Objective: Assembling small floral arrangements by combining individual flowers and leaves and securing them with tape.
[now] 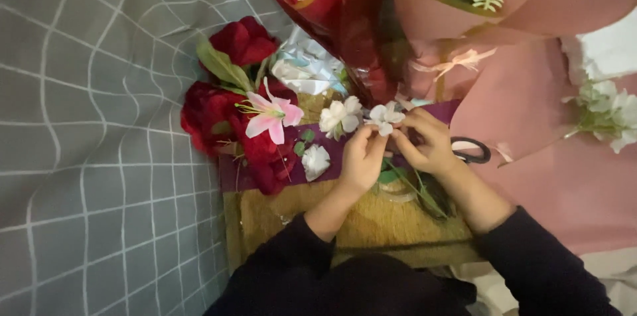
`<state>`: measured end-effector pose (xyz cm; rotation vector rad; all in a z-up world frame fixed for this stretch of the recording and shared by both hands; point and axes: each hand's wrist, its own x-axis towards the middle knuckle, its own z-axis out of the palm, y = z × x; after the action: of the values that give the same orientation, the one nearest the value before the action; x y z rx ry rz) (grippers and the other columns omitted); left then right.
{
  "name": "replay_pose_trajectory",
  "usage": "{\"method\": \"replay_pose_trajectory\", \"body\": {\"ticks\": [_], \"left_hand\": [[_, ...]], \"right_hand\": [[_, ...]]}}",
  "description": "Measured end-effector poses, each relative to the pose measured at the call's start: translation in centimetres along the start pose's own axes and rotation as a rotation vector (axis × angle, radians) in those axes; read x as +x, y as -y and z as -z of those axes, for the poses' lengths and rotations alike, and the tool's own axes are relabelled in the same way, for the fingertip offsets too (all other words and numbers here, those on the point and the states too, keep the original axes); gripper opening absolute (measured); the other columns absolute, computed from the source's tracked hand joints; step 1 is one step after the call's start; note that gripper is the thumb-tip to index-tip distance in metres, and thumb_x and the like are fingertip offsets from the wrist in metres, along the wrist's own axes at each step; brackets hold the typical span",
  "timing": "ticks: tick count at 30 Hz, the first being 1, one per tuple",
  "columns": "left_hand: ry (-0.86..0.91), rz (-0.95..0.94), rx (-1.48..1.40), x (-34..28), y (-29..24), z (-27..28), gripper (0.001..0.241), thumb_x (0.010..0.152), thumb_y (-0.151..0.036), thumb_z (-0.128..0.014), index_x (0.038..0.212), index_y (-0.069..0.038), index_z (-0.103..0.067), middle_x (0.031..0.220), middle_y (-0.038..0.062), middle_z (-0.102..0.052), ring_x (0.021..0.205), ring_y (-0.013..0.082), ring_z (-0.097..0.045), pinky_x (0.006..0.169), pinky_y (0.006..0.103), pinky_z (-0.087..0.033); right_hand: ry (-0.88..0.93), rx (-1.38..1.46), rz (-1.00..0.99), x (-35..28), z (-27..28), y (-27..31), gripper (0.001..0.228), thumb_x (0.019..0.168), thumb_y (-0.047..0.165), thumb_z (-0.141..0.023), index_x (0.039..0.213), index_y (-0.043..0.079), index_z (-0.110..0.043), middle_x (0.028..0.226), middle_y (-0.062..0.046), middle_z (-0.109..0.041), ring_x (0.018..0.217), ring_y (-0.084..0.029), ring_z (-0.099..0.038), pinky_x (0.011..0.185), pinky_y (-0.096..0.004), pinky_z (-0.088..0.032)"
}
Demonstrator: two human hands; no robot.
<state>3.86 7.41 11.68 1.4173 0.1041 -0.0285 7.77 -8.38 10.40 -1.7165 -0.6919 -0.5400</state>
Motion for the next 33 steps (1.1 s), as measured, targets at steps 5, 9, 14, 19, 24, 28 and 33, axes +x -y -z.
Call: {"method": "replay_pose_trajectory", "body": {"ticks": [5, 9, 14, 19, 24, 28, 33], "left_hand": [[-0.014, -0.026, 0.028, -0.2, 0.3, 0.1, 0.019, 0.103, -0.010, -0.063, 0.108, 0.008, -0.062, 0.093, 0.024, -0.071, 0.080, 0.0286, -0.074, 0.064, 0.0389, -0.067], [0.001, -0.037, 0.031, -0.3, -0.3, 0.1, 0.020, 0.103, -0.012, -0.063, 0.107, 0.007, -0.059, 0.094, 0.028, -0.072, 0.080, 0.0298, -0.074, 0.063, 0.0386, -0.067], [0.047, -0.030, 0.095, -0.6, 0.3, 0.1, 0.017, 0.106, -0.015, -0.059, 0.110, 0.000, -0.065, 0.097, 0.019, -0.072, 0.086, 0.0230, -0.071, 0.064, 0.0365, -0.065], [0.061, -0.001, 0.134, -0.9, 1.1, 0.1, 0.019, 0.108, -0.019, -0.057, 0.109, -0.003, -0.066, 0.097, 0.019, -0.071, 0.089, 0.0236, -0.070, 0.062, 0.0362, -0.064], [0.028, 0.022, 0.155, -0.4, 0.6, -0.1, 0.015, 0.104, -0.017, -0.062, 0.104, -0.002, -0.067, 0.087, 0.014, -0.070, 0.077, 0.0170, -0.066, 0.058, 0.0306, -0.061], [-0.006, 0.013, 0.183, 0.0, 1.7, 0.1, 0.010, 0.102, -0.014, -0.065, 0.100, -0.005, -0.068, 0.083, 0.012, -0.069, 0.075, 0.0169, -0.066, 0.053, 0.0301, -0.059], [-0.012, 0.125, 0.092, -0.7, 0.1, -0.2, 0.009, 0.100, -0.017, -0.068, 0.102, -0.008, -0.069, 0.087, 0.006, -0.070, 0.077, 0.0102, -0.063, 0.057, 0.0242, -0.059]], "right_hand": [[-0.013, 0.007, 0.036, 0.3, -0.2, 0.3, 0.013, 0.090, 0.006, -0.077, 0.099, -0.002, -0.074, 0.074, -0.012, -0.063, 0.059, -0.028, -0.060, 0.058, -0.037, -0.050], [-0.026, -0.014, 0.095, 1.4, -0.4, 1.9, 0.010, 0.092, 0.003, -0.075, 0.099, -0.002, -0.077, 0.077, -0.012, -0.065, 0.061, -0.028, -0.062, 0.059, -0.037, -0.052], [-0.020, -0.018, 0.074, 0.8, 0.0, 1.1, 0.002, 0.088, 0.004, -0.076, 0.090, 0.002, -0.075, 0.075, -0.012, -0.063, 0.057, -0.029, -0.059, 0.056, -0.037, -0.050], [0.001, -0.009, 0.031, 0.3, 0.0, 0.1, 0.004, 0.085, 0.003, -0.076, 0.086, 0.006, -0.074, 0.075, -0.010, -0.064, 0.057, -0.027, -0.059, 0.055, -0.037, -0.050], [0.081, 0.017, -0.026, -0.2, 0.3, -0.4, 0.004, 0.085, 0.004, -0.071, 0.087, 0.007, -0.069, 0.075, -0.013, -0.060, 0.060, -0.036, -0.058, 0.058, -0.044, -0.050], [0.099, 0.011, -0.046, 0.0, 0.3, -0.4, 0.004, 0.087, 0.009, -0.072, 0.087, 0.007, -0.068, 0.074, -0.011, -0.061, 0.060, -0.034, -0.060, 0.057, -0.042, -0.050], [0.113, -0.056, -0.018, 0.8, 0.1, 1.0, 0.005, 0.090, 0.005, -0.065, 0.088, 0.005, -0.061, 0.079, -0.014, -0.060, 0.066, -0.037, -0.060, 0.060, -0.044, -0.051]]}}
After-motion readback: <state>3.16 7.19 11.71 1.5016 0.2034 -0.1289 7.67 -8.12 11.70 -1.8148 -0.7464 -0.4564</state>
